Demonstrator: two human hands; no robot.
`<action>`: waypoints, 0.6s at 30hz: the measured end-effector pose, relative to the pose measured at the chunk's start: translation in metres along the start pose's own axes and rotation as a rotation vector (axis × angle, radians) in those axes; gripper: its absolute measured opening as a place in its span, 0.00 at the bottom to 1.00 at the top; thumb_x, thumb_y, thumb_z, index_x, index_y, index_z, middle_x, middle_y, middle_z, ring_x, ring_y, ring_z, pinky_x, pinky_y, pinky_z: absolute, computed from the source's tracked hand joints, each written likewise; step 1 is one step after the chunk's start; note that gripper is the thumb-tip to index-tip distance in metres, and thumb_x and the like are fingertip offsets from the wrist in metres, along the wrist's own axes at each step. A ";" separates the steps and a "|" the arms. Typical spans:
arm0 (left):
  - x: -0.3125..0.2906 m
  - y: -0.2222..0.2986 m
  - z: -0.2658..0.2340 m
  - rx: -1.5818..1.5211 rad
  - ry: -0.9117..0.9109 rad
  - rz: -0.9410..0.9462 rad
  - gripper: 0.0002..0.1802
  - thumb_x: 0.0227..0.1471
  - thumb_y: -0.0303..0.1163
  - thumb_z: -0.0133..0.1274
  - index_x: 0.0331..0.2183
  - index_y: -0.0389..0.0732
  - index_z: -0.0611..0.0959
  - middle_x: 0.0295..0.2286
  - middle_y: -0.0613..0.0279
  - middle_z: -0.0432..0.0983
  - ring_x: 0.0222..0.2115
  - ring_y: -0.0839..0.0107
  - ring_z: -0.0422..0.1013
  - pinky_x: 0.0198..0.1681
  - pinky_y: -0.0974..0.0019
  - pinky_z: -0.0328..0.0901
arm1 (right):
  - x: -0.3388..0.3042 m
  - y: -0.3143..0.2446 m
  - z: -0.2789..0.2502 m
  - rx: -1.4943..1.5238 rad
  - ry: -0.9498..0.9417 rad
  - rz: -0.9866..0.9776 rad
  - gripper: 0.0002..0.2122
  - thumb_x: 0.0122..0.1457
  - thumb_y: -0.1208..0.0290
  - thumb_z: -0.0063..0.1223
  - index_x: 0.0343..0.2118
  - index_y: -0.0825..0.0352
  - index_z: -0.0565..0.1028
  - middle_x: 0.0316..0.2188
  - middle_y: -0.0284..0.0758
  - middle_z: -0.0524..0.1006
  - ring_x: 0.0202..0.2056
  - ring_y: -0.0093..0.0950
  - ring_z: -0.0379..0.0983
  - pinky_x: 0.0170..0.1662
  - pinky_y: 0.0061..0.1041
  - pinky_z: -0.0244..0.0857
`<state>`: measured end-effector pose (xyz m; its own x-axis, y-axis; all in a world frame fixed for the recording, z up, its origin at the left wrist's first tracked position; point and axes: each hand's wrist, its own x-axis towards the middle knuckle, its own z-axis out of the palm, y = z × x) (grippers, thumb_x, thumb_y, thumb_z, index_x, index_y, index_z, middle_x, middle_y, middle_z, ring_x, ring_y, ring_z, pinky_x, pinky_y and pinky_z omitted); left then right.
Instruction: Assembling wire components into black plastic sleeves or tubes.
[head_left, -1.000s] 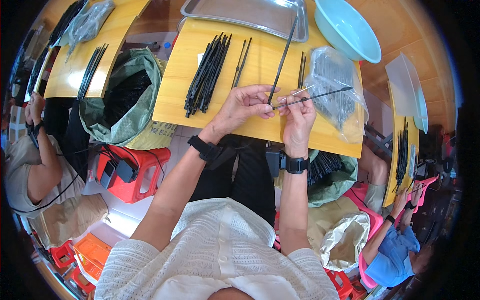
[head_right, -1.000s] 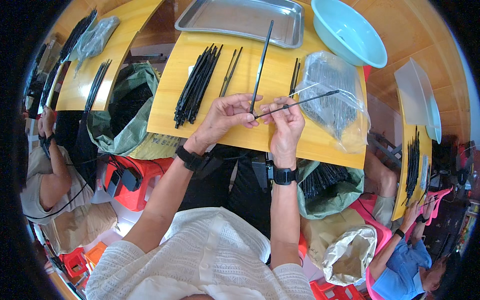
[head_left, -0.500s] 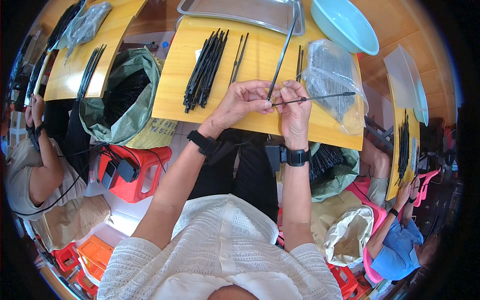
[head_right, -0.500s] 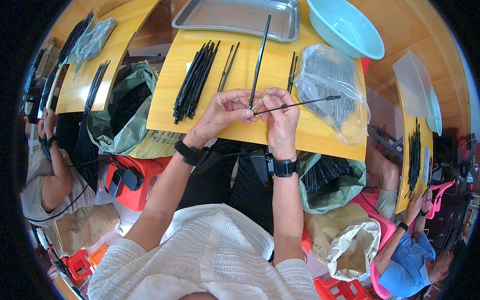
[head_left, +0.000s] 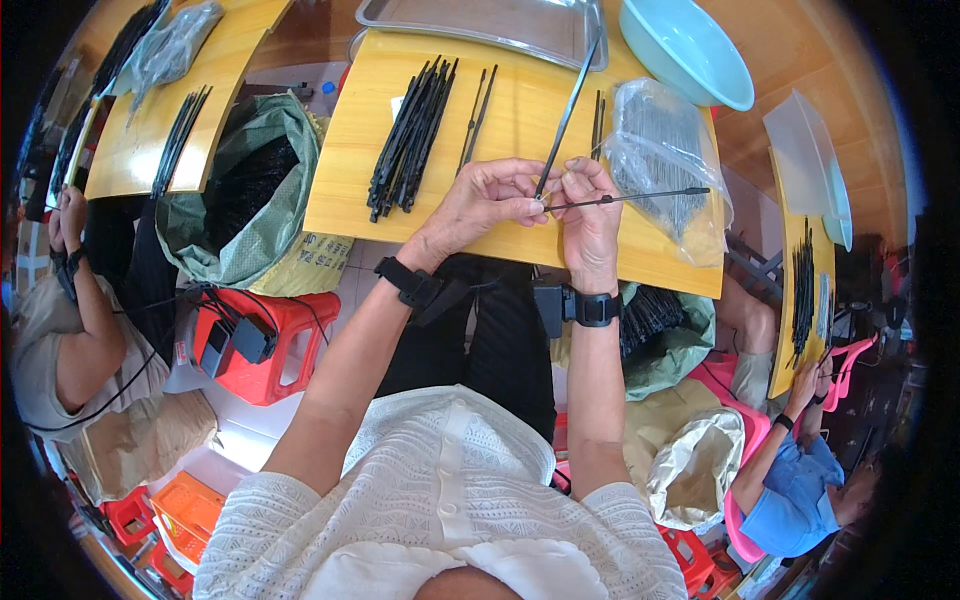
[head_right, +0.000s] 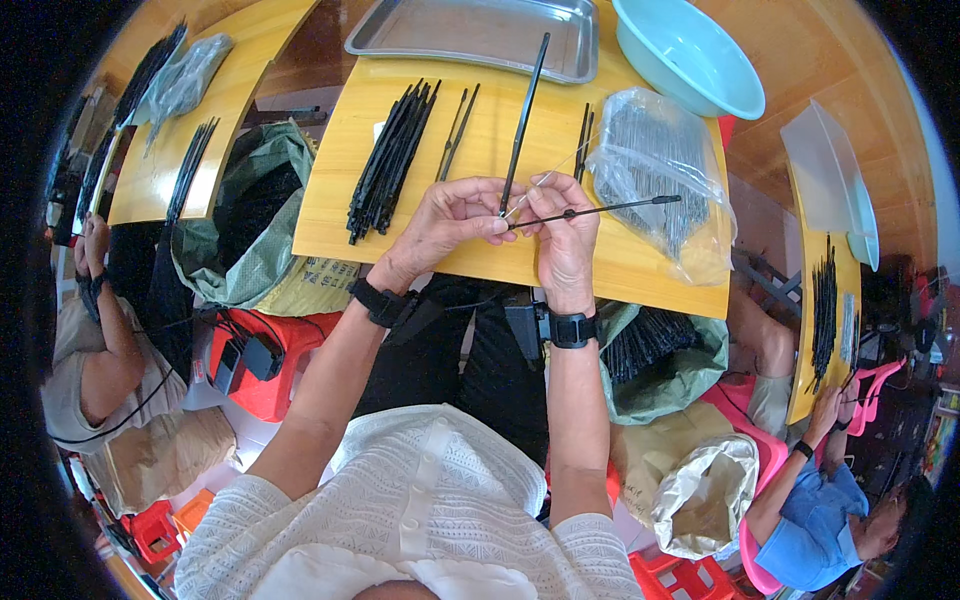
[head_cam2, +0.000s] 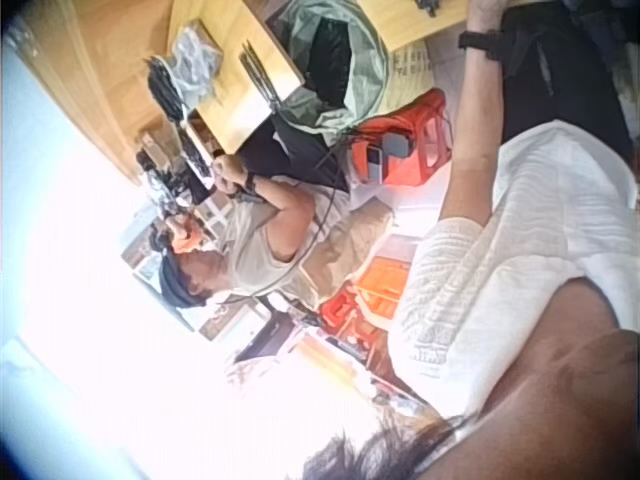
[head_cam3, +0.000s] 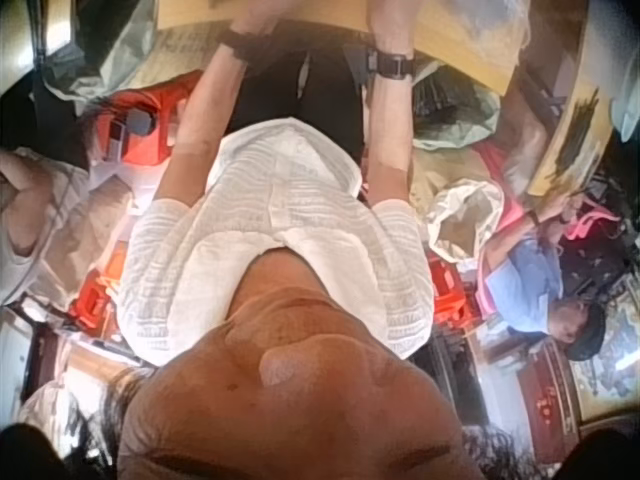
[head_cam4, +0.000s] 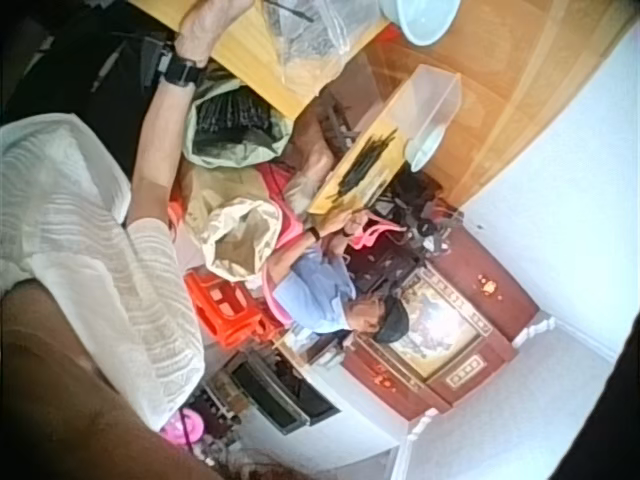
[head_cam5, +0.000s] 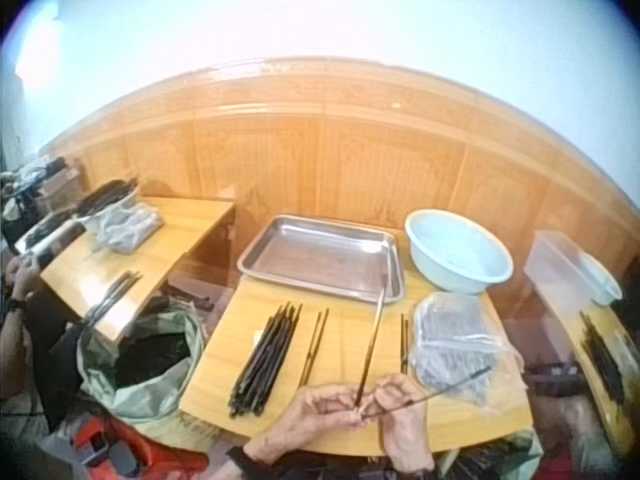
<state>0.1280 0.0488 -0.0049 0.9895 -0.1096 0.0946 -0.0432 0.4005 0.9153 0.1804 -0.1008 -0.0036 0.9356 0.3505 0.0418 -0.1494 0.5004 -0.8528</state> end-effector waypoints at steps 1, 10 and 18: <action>0.000 0.000 -0.001 0.021 -0.005 0.002 0.20 0.47 0.24 0.53 0.44 0.34 0.73 0.42 0.55 0.71 0.34 0.71 0.73 0.36 0.70 0.70 | 0.000 0.000 0.000 0.000 -0.001 0.000 0.08 0.51 0.75 0.54 0.34 0.67 0.69 0.23 0.33 0.75 0.22 0.18 0.70 0.23 0.12 0.58; 0.000 -0.001 0.001 -0.002 0.004 -0.011 0.20 0.45 0.21 0.53 0.44 0.34 0.73 0.40 0.56 0.72 0.33 0.72 0.73 0.37 0.71 0.69 | 0.002 -0.003 0.001 -0.023 0.015 0.030 0.08 0.51 0.75 0.53 0.34 0.67 0.69 0.22 0.33 0.75 0.19 0.17 0.68 0.22 0.12 0.59; -0.001 0.002 0.001 0.009 0.004 0.001 0.08 0.45 0.22 0.53 0.31 0.35 0.73 0.34 0.60 0.73 0.30 0.72 0.73 0.33 0.73 0.68 | 0.002 -0.002 0.003 0.003 0.023 0.036 0.07 0.51 0.76 0.52 0.33 0.68 0.69 0.21 0.33 0.74 0.19 0.17 0.67 0.22 0.12 0.59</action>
<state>0.1272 0.0487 -0.0029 0.9900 -0.1055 0.0938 -0.0452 0.3928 0.9185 0.1815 -0.0980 -0.0004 0.9367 0.3500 -0.0004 -0.1837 0.4906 -0.8518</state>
